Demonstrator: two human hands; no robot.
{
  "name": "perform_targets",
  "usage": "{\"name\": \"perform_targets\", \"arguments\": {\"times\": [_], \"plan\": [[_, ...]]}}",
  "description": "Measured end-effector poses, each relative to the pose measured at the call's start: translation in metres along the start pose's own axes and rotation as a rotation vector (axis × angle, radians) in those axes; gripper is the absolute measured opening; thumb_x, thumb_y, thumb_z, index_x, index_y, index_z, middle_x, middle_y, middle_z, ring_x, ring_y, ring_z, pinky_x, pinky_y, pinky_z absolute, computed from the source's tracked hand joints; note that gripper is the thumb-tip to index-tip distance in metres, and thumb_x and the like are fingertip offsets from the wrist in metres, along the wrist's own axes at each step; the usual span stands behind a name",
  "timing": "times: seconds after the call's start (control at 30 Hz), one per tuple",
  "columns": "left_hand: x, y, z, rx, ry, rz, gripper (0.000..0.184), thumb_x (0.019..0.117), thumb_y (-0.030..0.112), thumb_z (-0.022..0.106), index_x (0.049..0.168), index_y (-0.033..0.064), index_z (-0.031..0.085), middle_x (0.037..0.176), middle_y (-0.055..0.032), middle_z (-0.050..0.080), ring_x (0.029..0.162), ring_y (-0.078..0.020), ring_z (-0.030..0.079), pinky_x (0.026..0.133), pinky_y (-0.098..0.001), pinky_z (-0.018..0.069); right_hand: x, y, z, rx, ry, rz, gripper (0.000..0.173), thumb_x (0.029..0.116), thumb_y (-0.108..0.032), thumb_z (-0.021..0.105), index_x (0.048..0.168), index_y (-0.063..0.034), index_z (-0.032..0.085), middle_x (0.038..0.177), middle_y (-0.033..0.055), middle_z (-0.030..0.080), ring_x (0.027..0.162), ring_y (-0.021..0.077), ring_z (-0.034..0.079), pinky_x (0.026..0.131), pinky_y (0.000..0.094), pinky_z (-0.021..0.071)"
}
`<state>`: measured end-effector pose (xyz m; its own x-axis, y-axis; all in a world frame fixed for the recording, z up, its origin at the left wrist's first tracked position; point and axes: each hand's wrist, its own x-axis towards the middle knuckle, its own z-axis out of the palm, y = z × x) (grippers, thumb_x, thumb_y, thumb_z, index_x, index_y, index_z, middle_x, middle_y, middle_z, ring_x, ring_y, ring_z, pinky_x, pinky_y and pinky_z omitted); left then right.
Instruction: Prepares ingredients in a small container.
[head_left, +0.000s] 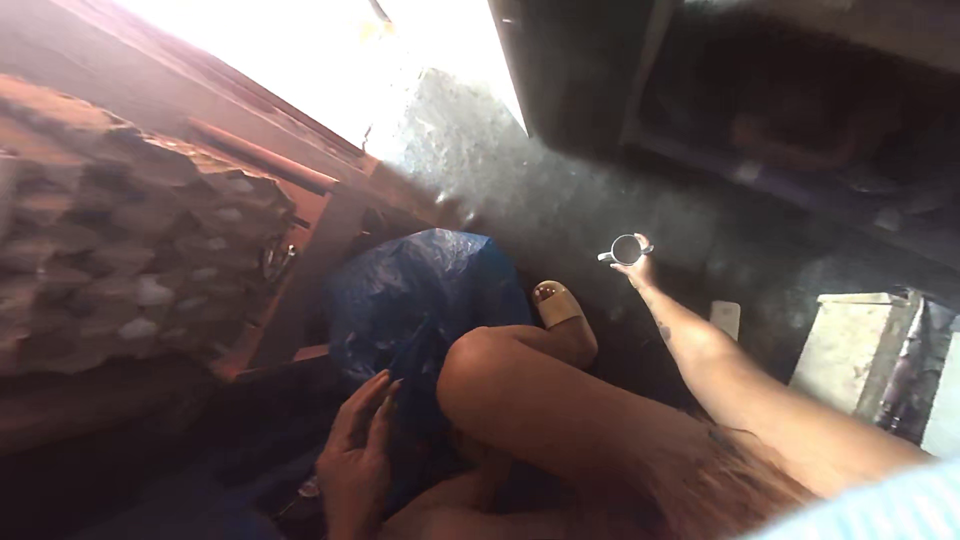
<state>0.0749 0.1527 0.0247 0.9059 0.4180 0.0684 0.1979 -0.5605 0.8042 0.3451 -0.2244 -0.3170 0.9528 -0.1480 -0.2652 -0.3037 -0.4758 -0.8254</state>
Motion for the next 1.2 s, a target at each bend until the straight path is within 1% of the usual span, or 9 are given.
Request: {"name": "perform_targets", "arguments": {"times": [0.23, 0.37, 0.5, 0.6, 0.73, 0.8, 0.93, 1.07, 1.2], "plan": [[0.016, 0.029, 0.008, -0.033, 0.04, 0.138, 0.029, 0.102, 0.01, 0.057, 0.122, -0.0107, 0.064, 0.134, -0.0185, 0.062, 0.119, -0.0143, 0.063, 0.099, -0.0283, 0.055, 0.0, -0.047, -0.008, 0.114, -0.07, -0.24, 0.102, 0.0624, -0.014, 0.096, 0.148, 0.0034, 0.044, 0.145, 0.0256, 0.052, 0.136, 0.0331, 0.051, 0.116, 0.0448, 0.041], [0.027, 0.051, 0.025, -0.045, -0.04, 0.211, 0.029, 0.1018, 0.014, 0.058, 0.122, -0.0045, 0.068, 0.135, -0.0178, 0.062, 0.112, -0.0146, 0.067, 0.094, -0.0278, 0.0576, -0.017, -0.149, -0.028, 0.075, -0.253, -0.393, 0.101, 0.0626, -0.017, 0.096, 0.149, -0.0037, 0.046, 0.145, 0.022, 0.054, 0.135, 0.0331, 0.052, 0.114, 0.0499, 0.0424], [0.039, 0.072, 0.035, -0.168, -0.067, 0.099, 0.044, 0.1002, 0.012, 0.06, 0.143, 0.0019, 0.054, 0.141, -0.0151, 0.057, 0.104, -0.0162, 0.069, 0.087, -0.0327, 0.0599, -0.053, -0.26, -0.044, 0.03, -0.424, -0.57, 0.101, 0.0657, -0.022, 0.095, 0.152, -0.0128, 0.043, 0.144, 0.0165, 0.056, 0.13, 0.0281, 0.057, 0.109, 0.0506, 0.0476], [0.044, 0.078, 0.031, -0.277, -0.012, 0.055, 0.053, 0.1006, 0.015, 0.062, 0.151, 0.0091, 0.046, 0.148, -0.0117, 0.052, 0.097, -0.0132, 0.069, 0.081, -0.0307, 0.0602, -0.092, -0.335, -0.053, 0.027, -0.521, -0.726, 0.099, 0.0648, -0.026, 0.095, 0.149, -0.0119, 0.046, 0.142, 0.0148, 0.057, 0.129, 0.0265, 0.057, 0.107, 0.0504, 0.0481], [0.034, 0.086, 0.007, -0.395, 0.1, -0.026, 0.057, 0.1007, 0.018, 0.063, 0.152, 0.0091, 0.041, 0.151, -0.0113, 0.048, 0.09, -0.0112, 0.068, 0.075, -0.0292, 0.0595, -0.149, -0.409, -0.054, 0.038, -0.694, -0.88, 0.095, 0.0654, -0.026, 0.095, 0.147, -0.01, 0.049, 0.137, 0.0134, 0.059, 0.124, 0.0222, 0.059, 0.105, 0.0443, 0.0503], [0.023, 0.086, -0.007, -0.428, 0.139, -0.027, 0.051, 0.1021, 0.019, 0.06, 0.149, 0.0068, 0.043, 0.145, -0.0106, 0.052, 0.083, -0.0094, 0.067, 0.072, -0.0278, 0.0583, -0.175, -0.434, -0.047, -0.007, -0.766, -0.953, 0.094, 0.0655, -0.027, 0.095, 0.146, -0.0105, 0.05, 0.134, 0.0132, 0.062, 0.122, 0.0219, 0.061, 0.103, 0.0441, 0.0516], [-0.003, 0.08, -0.034, -0.457, 0.174, 0.011, 0.034, 0.1042, 0.019, 0.054, 0.135, 0.004, 0.055, 0.118, -0.0055, 0.067, 0.069, -0.0069, 0.063, 0.059, -0.0244, 0.0551, -0.223, -0.464, -0.021, -0.056, -0.895, -1.052, 0.093, 0.065, -0.026, 0.096, 0.145, -0.0114, 0.05, 0.132, 0.0133, 0.062, 0.12, 0.0244, 0.061, 0.101, 0.0469, 0.052], [-0.026, 0.074, -0.057, -0.526, 0.237, -0.084, 0.024, 0.1079, 0.018, 0.047, 0.124, 0.0013, 0.055, 0.088, -0.0026, 0.067, 0.062, -0.0058, 0.061, 0.054, -0.0207, 0.0526, -0.251, -0.474, 0.015, -0.058, -1.055, -1.04, 0.095, 0.0635, -0.03, 0.097, 0.145, -0.017, 0.05, 0.133, 0.0112, 0.062, 0.121, 0.0252, 0.061, 0.101, 0.0501, 0.0519], [-0.044, 0.059, -0.068, -0.5, 0.334, -0.159, 0.024, 0.1087, 0.016, 0.044, 0.107, 0.0012, 0.063, 0.075, 0.0012, 0.059, 0.062, -0.0033, 0.055, 0.059, -0.0198, 0.0499, -0.281, -0.484, 0.034, -0.122, -1.14, -1.027, 0.095, 0.0644, -0.027, 0.097, 0.145, -0.0183, 0.048, 0.13, 0.0115, 0.063, 0.12, 0.0257, 0.061, 0.101, 0.0498, 0.0512]]}}
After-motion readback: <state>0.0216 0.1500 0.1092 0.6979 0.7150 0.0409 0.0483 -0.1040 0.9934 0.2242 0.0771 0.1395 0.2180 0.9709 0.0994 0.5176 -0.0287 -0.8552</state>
